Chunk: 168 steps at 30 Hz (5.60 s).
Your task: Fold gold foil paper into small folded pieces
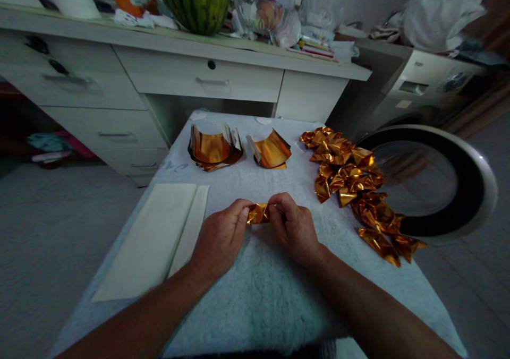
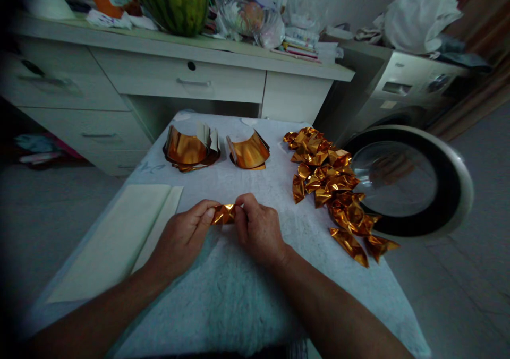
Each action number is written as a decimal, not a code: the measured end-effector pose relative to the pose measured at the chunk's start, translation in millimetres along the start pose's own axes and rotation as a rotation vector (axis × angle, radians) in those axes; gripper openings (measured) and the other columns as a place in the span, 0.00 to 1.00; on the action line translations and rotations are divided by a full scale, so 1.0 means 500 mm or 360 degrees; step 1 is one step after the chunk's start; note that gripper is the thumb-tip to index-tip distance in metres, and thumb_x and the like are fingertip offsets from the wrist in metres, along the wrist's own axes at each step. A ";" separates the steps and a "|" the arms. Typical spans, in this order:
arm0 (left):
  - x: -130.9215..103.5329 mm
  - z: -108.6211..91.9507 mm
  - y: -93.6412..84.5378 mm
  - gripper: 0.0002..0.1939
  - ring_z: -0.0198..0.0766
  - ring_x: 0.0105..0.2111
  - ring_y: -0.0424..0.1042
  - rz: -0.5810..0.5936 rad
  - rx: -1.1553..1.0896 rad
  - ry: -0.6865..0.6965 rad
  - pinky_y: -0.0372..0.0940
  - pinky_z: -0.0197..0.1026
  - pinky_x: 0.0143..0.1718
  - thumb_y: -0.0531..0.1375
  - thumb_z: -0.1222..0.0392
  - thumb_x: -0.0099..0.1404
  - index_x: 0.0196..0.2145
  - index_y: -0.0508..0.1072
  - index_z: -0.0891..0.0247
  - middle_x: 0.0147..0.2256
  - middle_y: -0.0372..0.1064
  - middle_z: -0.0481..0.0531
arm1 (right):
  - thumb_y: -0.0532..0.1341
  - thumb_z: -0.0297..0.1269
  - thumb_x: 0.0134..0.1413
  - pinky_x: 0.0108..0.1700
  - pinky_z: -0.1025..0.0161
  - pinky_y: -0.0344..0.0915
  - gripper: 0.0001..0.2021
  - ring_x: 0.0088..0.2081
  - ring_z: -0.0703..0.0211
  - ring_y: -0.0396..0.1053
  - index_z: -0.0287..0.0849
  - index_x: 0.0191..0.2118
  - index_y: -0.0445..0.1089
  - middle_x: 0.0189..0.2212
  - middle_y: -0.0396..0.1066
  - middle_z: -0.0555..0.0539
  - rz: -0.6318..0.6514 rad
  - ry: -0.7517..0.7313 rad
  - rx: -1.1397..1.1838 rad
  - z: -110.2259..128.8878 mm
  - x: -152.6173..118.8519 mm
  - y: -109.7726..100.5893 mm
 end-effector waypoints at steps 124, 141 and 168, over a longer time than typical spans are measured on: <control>-0.002 0.033 0.012 0.19 0.38 0.28 0.71 0.0015 -0.0506 -0.0244 0.62 0.39 0.31 0.48 0.51 0.72 0.50 0.72 0.62 0.28 0.71 0.47 | 0.55 0.33 0.59 0.24 0.70 0.54 0.02 0.19 0.67 0.61 0.44 0.34 0.63 0.19 0.65 0.56 0.0039 0.0172 0.0319 -0.037 0.013 0.000; 0.001 0.030 0.012 0.18 0.37 0.28 0.68 0.0024 -0.0558 -0.0170 0.61 0.38 0.31 0.49 0.54 0.71 0.48 0.74 0.61 0.27 0.68 0.46 | 0.55 0.34 0.60 0.24 0.70 0.56 0.03 0.20 0.66 0.64 0.44 0.35 0.64 0.20 0.67 0.55 -0.0023 0.0177 0.0266 -0.032 0.010 0.002; 0.001 0.029 -0.009 0.19 0.37 0.25 0.66 -0.0119 -0.0573 -0.0247 0.59 0.37 0.27 0.49 0.50 0.71 0.43 0.76 0.63 0.23 0.65 0.46 | 0.54 0.33 0.61 0.23 0.70 0.54 0.01 0.19 0.67 0.61 0.45 0.37 0.61 0.19 0.64 0.57 0.0060 0.0053 0.0352 -0.014 0.004 0.011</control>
Point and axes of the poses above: each hand's wrist, its own x-axis towards the middle knuckle, its own y-axis out of the palm, z = x × y, the point moved 9 cm from there along x, towards the middle knuckle
